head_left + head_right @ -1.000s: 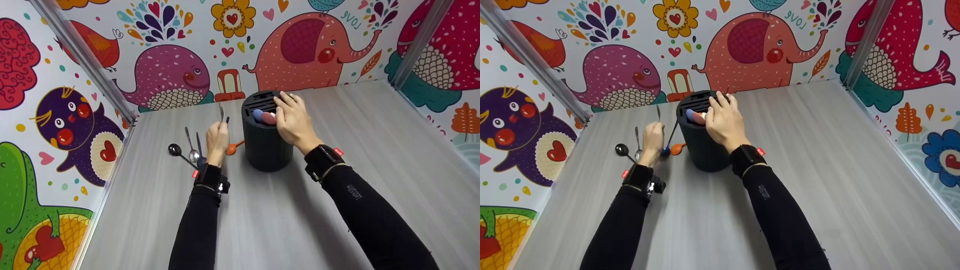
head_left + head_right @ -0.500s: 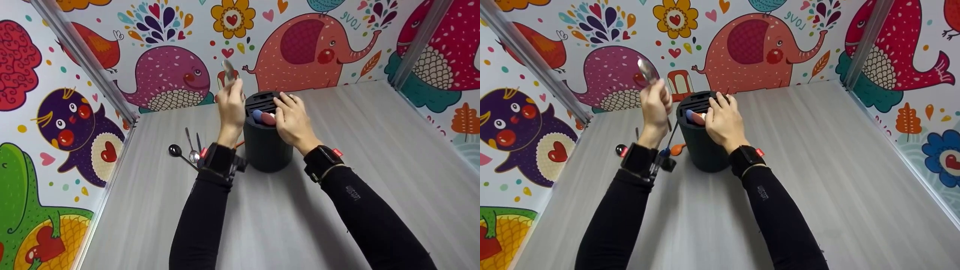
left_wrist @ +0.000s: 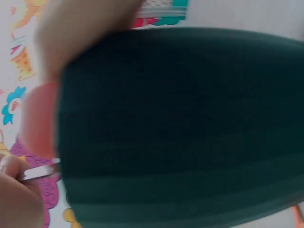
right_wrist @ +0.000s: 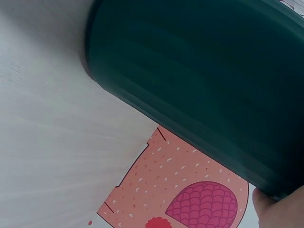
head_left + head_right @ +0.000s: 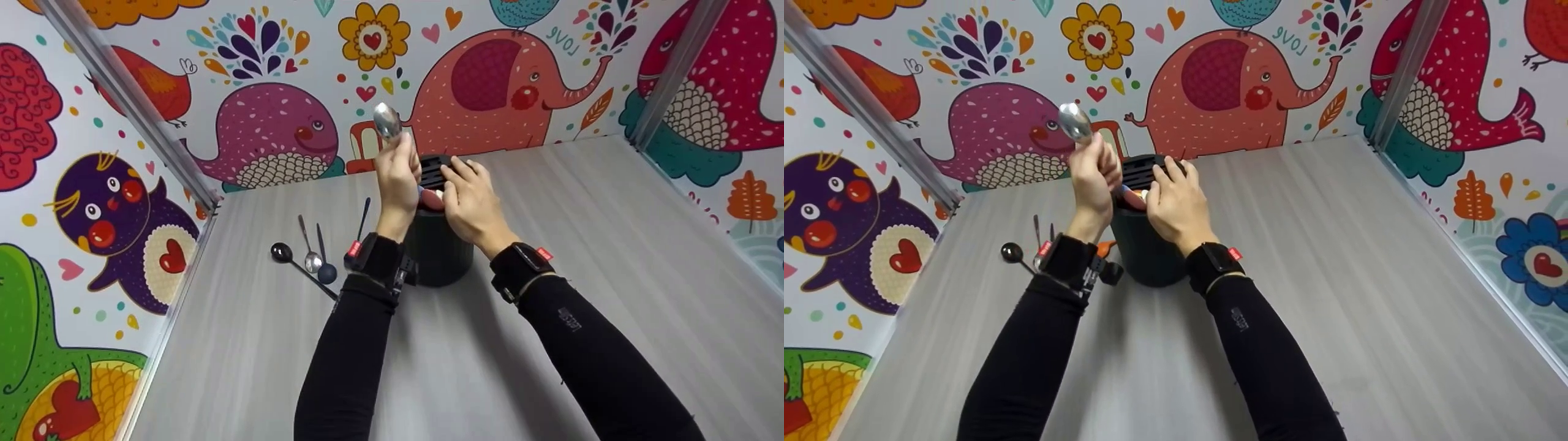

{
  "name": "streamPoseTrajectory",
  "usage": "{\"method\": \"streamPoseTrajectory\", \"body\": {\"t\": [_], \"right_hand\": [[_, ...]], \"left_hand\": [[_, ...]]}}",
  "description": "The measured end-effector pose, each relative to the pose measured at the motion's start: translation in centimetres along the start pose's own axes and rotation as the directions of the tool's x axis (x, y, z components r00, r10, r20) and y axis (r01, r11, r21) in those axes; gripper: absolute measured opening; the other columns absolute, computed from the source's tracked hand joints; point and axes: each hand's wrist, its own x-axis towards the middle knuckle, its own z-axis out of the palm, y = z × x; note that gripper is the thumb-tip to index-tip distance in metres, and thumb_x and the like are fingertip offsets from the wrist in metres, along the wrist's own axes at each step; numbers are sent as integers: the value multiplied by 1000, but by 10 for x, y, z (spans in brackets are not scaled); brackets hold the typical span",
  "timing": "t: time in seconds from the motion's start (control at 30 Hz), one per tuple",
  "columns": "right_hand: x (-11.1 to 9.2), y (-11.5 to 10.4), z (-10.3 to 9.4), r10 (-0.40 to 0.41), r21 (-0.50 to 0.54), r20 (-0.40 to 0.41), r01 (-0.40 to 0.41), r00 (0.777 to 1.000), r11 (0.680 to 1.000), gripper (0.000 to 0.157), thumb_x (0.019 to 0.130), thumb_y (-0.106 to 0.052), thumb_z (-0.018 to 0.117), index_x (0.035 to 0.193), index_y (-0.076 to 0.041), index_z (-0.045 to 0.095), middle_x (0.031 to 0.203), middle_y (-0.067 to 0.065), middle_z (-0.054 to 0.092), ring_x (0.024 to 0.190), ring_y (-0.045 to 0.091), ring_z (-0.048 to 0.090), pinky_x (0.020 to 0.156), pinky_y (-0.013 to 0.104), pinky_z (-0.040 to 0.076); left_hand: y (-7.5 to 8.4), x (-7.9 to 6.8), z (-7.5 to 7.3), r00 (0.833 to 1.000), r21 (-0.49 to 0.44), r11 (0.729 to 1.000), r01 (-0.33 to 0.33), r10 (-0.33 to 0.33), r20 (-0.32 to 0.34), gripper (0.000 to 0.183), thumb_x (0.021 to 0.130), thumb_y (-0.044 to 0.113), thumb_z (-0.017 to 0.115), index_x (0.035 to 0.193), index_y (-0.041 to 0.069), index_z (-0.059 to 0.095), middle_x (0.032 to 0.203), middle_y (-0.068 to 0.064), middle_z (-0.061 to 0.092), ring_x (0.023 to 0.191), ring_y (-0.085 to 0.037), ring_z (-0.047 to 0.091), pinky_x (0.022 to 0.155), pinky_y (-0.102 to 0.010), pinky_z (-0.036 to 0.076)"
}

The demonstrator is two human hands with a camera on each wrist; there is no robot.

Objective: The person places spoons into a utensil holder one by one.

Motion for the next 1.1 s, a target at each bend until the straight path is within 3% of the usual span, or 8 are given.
{"method": "streamPoseTrajectory", "body": {"t": [0.1, 0.2, 0.3, 0.4, 0.5, 0.77, 1.1], "right_hand": [[-1, 0, 1, 4, 5, 7, -4, 1000, 1000, 49, 102, -20, 35, 137, 4, 59, 150, 21, 49, 145, 37, 36, 121, 44, 20], [0, 1, 0, 0, 3, 7, 0, 1000, 1000, 49, 103, -20, 35, 137, 5, 59, 150, 22, 49, 144, 37, 36, 121, 44, 20], [0, 3, -1, 0, 6, -3, 0, 1000, 1000, 48, 103, -20, 36, 137, 6, 59, 149, 22, 50, 144, 38, 37, 121, 44, 20], [0, 3, -2, 14, 11, 1, -14, 1000, 1000, 49, 103, -21, 35, 138, 5, 59, 150, 22, 49, 144, 38, 36, 121, 44, 20], [0, 2, -3, 12, 5, 11, -12, 1000, 1000, 49, 103, -21, 35, 138, 5, 59, 151, 22, 49, 144, 38, 35, 121, 45, 20], [1, 0, -2, 13, 8, 3, -13, 1000, 1000, 50, 103, -22, 35, 139, 4, 59, 152, 20, 48, 144, 38, 35, 121, 45, 22], [-1, -1, -1, 23, 8, 11, -23, 1000, 1000, 49, 103, -22, 34, 140, 1, 59, 153, 18, 48, 144, 37, 35, 121, 44, 21]], "left_hand": [[-8, -6, -6, 1000, 107, 994, 10, -11, 7, 42, 105, 11, 40, 63, 15, 38, 53, 7, 32, 44, -7, 28, 43, -22, 24], [-11, -9, -10, 1000, 245, 969, -3, -2, 17, 32, 101, 11, 52, 69, 11, 50, 59, 4, 47, 51, -9, 42, 49, -23, 36], [-12, -8, -12, 999, 341, 940, -17, 2, 45, 12, 96, 15, 62, 98, 3, 63, 83, -3, 61, 73, -12, 57, 68, -24, 47], [-12, -8, -13, 997, 382, 924, -5, -26, 76, 42, 95, 22, 65, 130, 0, 57, 111, -10, 62, 100, -16, 61, 91, -26, 49], [-10, -8, -15, 995, 376, 926, 25, -60, 82, 57, 95, 28, 64, 143, 2, 47, 127, -14, 57, 120, -19, 56, 107, -31, 42], [-2, -5, -32, 998, 372, 927, 43, -60, 32, 59, 95, 33, 60, 145, 5, 45, 139, -16, 53, 128, -21, 52, 111, -35, 39], [-11, -9, -85, 995, 422, 903, 86, -54, -88, 58, 96, 30, 59, 144, 1, 45, 139, -18, 52, 127, -26, 52, 109, -31, 39]]}}
